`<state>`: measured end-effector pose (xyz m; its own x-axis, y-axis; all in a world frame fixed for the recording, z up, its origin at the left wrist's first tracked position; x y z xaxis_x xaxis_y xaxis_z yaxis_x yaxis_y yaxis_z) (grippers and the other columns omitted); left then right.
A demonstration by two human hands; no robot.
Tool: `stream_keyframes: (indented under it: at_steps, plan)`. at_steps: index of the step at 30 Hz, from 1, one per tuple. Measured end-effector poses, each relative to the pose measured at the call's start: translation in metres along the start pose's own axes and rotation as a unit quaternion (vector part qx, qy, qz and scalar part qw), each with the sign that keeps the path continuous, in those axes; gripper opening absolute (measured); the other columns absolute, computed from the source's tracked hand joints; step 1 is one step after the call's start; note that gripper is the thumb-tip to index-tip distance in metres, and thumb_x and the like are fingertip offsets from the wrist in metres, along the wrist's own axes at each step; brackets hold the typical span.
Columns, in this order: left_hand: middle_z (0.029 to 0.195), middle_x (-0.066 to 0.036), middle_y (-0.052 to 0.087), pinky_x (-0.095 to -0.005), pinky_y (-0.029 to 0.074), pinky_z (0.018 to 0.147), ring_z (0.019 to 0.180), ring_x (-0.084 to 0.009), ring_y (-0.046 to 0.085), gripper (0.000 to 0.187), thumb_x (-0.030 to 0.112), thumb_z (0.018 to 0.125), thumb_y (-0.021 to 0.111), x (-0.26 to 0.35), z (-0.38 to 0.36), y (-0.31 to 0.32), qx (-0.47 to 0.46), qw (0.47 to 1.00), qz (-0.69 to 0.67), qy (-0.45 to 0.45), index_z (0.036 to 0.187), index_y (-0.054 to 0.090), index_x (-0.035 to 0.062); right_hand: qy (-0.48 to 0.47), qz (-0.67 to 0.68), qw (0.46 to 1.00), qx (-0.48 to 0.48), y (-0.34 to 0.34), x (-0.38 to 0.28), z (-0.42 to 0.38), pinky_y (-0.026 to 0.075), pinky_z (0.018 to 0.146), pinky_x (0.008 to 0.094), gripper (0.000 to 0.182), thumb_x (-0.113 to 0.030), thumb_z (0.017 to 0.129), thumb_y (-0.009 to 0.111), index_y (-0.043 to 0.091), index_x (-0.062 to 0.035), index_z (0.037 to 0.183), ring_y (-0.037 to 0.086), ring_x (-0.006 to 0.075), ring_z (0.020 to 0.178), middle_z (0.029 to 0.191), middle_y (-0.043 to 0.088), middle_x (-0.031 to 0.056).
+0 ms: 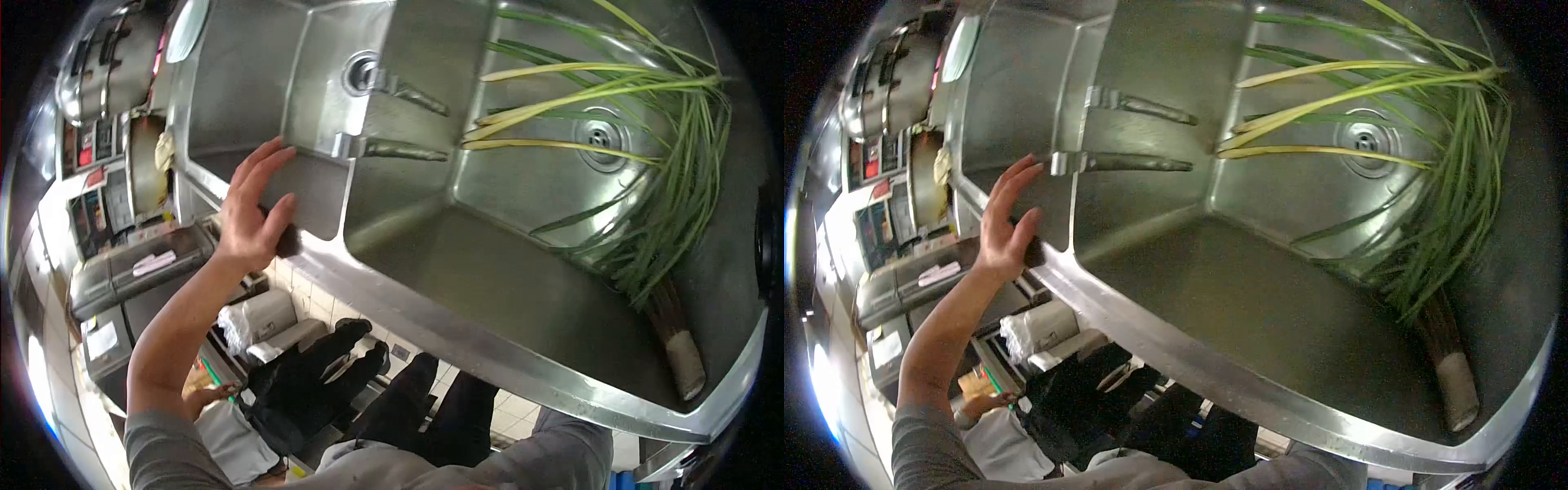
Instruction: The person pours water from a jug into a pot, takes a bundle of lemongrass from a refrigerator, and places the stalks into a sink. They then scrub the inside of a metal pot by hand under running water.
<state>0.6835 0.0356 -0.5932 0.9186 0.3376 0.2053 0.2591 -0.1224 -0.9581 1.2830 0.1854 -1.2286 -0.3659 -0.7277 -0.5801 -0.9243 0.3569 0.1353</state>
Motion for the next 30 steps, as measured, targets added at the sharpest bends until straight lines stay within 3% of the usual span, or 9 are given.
stream_keyframes:
  at_steps: [8,10,13,15,18,20,25,30]
  plan:
    - [0.148,-0.020,0.050,-0.0514,0.033,0.116,0.139,-0.0423,0.045,0.058,0.033,0.088,0.060,-0.001,0.009,-0.004,0.020,0.999,0.026,0.039,0.139,0.057,0.0081,-0.017,0.031,0.999,0.009,0.003,-0.011,-0.016,0.054,0.081,0.0464,0.056,-0.057,0.101,0.047,0.052,-0.0141,0.137,0.062,0.0284,0.108,0.121,0.064,0.0114]
    - [0.148,-0.021,0.051,-0.0511,0.033,0.117,0.139,-0.0418,0.044,0.057,0.029,0.086,0.062,0.002,0.000,0.004,0.011,0.999,-0.034,-0.004,0.138,0.058,0.0077,-0.016,0.016,1.000,0.019,-0.012,-0.014,-0.019,0.054,0.080,0.0457,0.055,-0.056,0.102,0.046,0.053,-0.0142,0.136,0.062,0.0279,0.107,0.121,0.065,0.0108]
    - [0.148,-0.022,0.050,-0.0509,0.032,0.117,0.140,-0.0415,0.044,0.057,0.026,0.084,0.062,-0.002,0.002,0.001,0.022,0.999,0.013,0.033,0.137,0.059,0.0060,-0.019,0.032,0.999,0.017,-0.015,-0.014,-0.023,0.055,0.079,0.0448,0.054,-0.056,0.102,0.046,0.054,-0.0143,0.136,0.063,0.0271,0.106,0.121,0.065,0.0100]
    - [0.148,-0.023,0.049,-0.0506,0.032,0.117,0.139,-0.0422,0.044,0.057,0.026,0.085,0.062,-0.001,0.001,0.002,0.016,1.000,-0.014,0.004,0.138,0.058,0.0037,-0.019,0.013,0.999,0.028,-0.028,-0.019,-0.030,0.055,0.078,0.0442,0.054,-0.056,0.102,0.045,0.054,-0.0144,0.136,0.063,0.0266,0.105,0.120,0.065,0.0094]
    - [0.149,-0.023,0.048,-0.0501,0.033,0.116,0.139,-0.0417,0.044,0.057,0.024,0.086,0.063,0.003,0.000,-0.003,0.027,0.998,0.009,0.051,0.139,0.057,0.0060,-0.020,0.023,0.999,0.041,-0.043,-0.021,-0.046,0.055,0.076,0.0433,0.053,-0.055,0.103,0.044,0.055,-0.0146,0.135,0.064,0.0259,0.104,0.120,0.066,0.0085]
    - [0.152,-0.022,0.046,-0.0494,0.031,0.118,0.142,-0.0413,0.041,0.058,0.027,0.087,0.061,0.002,-0.005,0.000,0.016,1.000,0.013,0.007,0.141,0.056,0.0074,-0.024,0.020,0.999,0.041,-0.041,-0.023,-0.055,0.056,0.076,0.0427,0.053,-0.055,0.103,0.044,0.055,-0.0147,0.135,0.064,0.0254,0.103,0.120,0.066,0.0079]
    - [0.155,-0.019,0.043,-0.0497,0.027,0.121,0.148,-0.0393,0.033,0.057,0.026,0.089,0.061,0.003,-0.008,-0.008,0.024,0.997,0.074,-0.009,0.144,0.053,0.0116,-0.031,0.017,0.998,0.057,-0.068,-0.034,-0.122,0.056,0.073,0.0412,0.052,-0.055,0.103,0.042,0.056,-0.0150,0.134,0.065,0.0242,0.102,0.119,0.067,0.0065]
    - [0.157,-0.018,0.040,-0.0532,0.025,0.123,0.150,-0.0374,0.030,0.060,0.037,0.091,0.062,0.002,-0.011,-0.014,0.004,0.997,0.070,-0.032,0.146,0.052,0.0162,-0.029,0.008,0.997,0.072,-0.113,-0.030,-0.235,0.057,0.071,0.0397,0.051,-0.054,0.104,0.041,0.057,-0.0152,0.133,0.066,0.0230,0.100,0.118,0.068,0.0050]
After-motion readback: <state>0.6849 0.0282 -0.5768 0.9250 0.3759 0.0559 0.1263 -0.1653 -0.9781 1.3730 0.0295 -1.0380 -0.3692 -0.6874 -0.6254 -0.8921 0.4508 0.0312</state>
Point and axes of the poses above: each hand's wrist, its own z-axis towards the middle knuckle, its own y-axis out of the palm, x = y × z, the point moved 9 cm from there along z, towards the middle knuckle
